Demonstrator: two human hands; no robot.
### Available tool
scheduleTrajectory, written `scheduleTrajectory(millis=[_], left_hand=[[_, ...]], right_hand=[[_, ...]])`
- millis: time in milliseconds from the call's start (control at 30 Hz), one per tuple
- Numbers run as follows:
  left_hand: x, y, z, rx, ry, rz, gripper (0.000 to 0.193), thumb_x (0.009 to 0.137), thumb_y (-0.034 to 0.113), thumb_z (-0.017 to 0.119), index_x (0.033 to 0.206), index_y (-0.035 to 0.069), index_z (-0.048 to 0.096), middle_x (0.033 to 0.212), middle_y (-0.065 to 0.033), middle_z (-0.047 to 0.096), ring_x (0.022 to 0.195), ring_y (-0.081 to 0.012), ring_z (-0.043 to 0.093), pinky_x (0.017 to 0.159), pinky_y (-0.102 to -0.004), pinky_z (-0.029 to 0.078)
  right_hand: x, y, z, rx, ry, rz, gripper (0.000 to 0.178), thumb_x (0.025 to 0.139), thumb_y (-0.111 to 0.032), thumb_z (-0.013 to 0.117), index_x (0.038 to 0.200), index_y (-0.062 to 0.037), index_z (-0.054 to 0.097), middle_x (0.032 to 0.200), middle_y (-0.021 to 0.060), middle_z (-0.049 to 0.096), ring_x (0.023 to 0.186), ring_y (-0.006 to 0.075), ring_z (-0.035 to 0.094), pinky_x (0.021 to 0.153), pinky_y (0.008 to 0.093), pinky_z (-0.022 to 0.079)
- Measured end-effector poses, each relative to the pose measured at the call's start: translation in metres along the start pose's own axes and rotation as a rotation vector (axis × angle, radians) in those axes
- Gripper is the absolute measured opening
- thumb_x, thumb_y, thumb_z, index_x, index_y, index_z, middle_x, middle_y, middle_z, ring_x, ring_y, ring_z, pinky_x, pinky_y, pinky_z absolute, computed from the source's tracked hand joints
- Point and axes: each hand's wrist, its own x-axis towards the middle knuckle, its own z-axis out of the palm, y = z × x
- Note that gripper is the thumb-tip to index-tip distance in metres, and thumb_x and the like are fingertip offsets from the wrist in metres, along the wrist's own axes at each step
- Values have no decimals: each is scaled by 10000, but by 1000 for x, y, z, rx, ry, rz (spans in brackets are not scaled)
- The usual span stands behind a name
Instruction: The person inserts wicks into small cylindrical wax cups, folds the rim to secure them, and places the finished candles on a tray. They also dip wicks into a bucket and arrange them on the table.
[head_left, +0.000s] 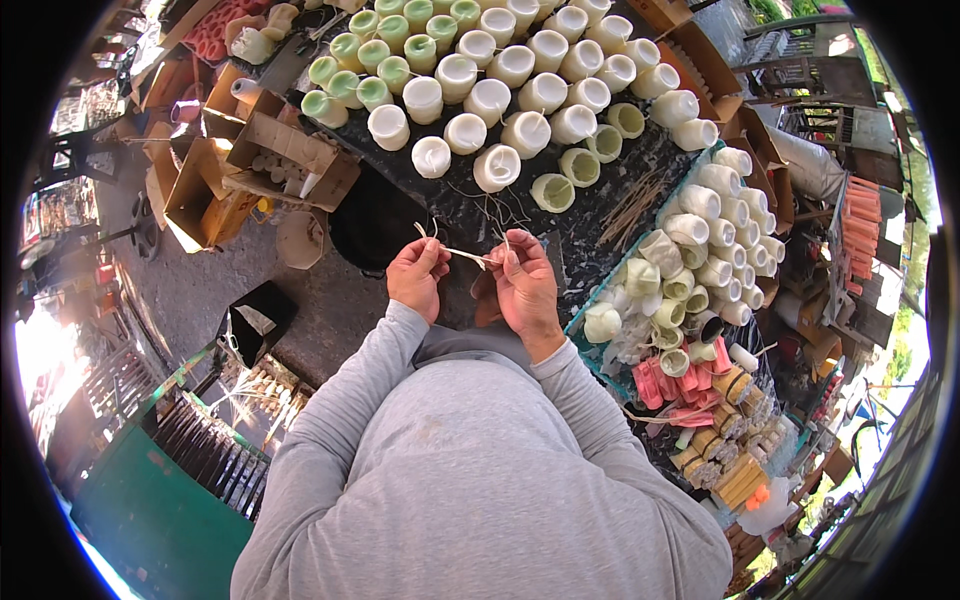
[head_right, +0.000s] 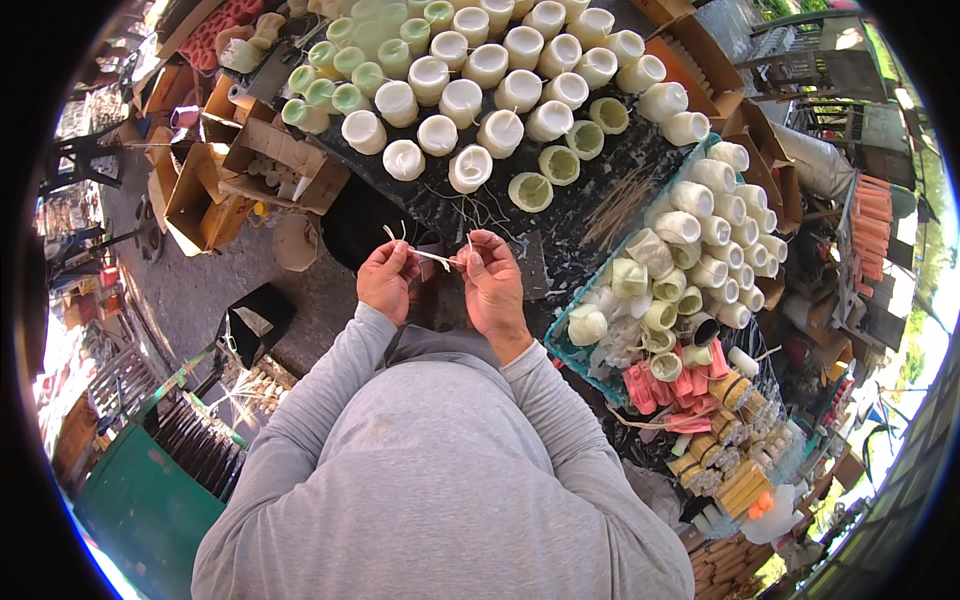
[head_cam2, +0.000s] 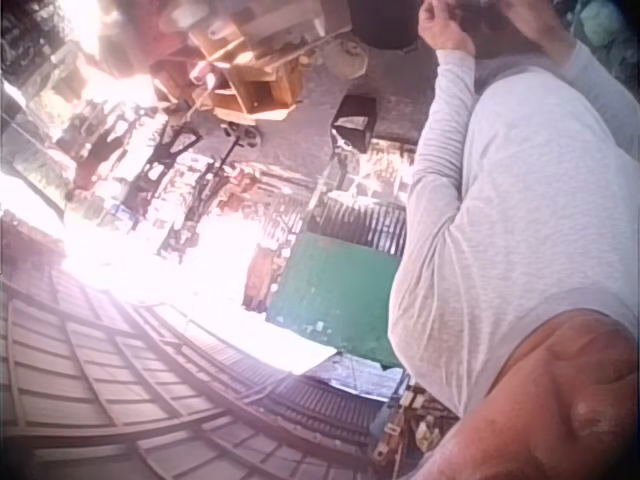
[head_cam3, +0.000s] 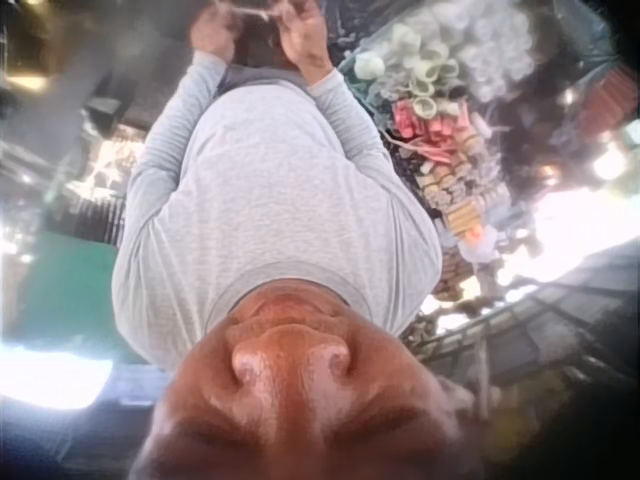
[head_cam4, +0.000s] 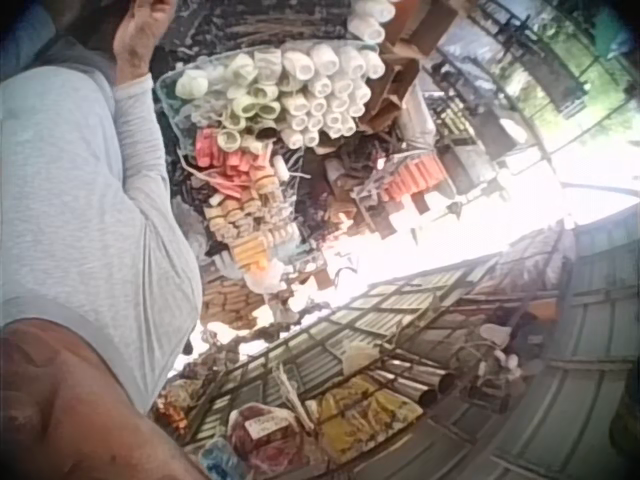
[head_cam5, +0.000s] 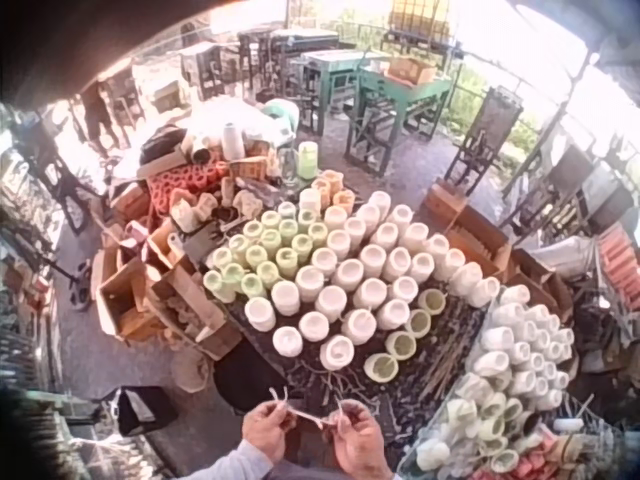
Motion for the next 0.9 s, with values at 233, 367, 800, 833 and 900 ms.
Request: scheduleTrajectory(millis=[233, 367, 800, 833, 900], left_hand=[[0, 4, 3, -55, -57, 63, 130, 1065, 162, 629, 1082, 33, 633, 1037, -89, 714, 896, -189, 670, 863, -355, 562], [-1, -3, 6, -101, -125, -38, 136, 1080, 178, 602, 1091, 42, 594, 1038, -103, 712, 909, -210, 679, 881, -379, 565], [18, 27, -8, 327, -372, 175, 90, 1064, 126, 620, 1057, 37, 607, 1234, -178, 697, 1132, -274, 688, 1013, -401, 532], [12, 19, 3, 419, -478, 190, 81, 1056, 115, 627, 1051, 35, 615, 1289, -188, 678, 1178, -264, 668, 1051, -390, 503], [-1, -2, 30, 607, -731, 225, 60, 1029, 90, 649, 1029, 31, 638, 1409, -204, 613, 1273, -226, 602, 1126, -366, 425]], right_hand=[[-3, -23, 6, -89, -14, -88, 312, 1011, -47, 684, 1294, 4, 560, 974, 33, 642, 911, 126, 624, 1000, 345, 533], [14, -26, 27, 11, -13, -124, 392, 1026, -68, 668, 1379, -95, 500, 948, 37, 623, 903, 142, 615, 822, 343, 578], [-30, -67, -49, -412, 385, -491, 189, 1032, -56, 663, 1212, -30, 608, 947, 25, 655, 862, 138, 664, 821, 297, 569], [-38, -67, -55, -298, 377, -442, 196, 1033, -52, 659, 1220, -29, 604, 957, 33, 662, 881, 148, 673, 846, 310, 577], [-51, -64, -62, -74, 417, -311, 211, 1034, -44, 650, 1236, -25, 594, 975, 48, 677, 918, 169, 691, 895, 336, 593]])
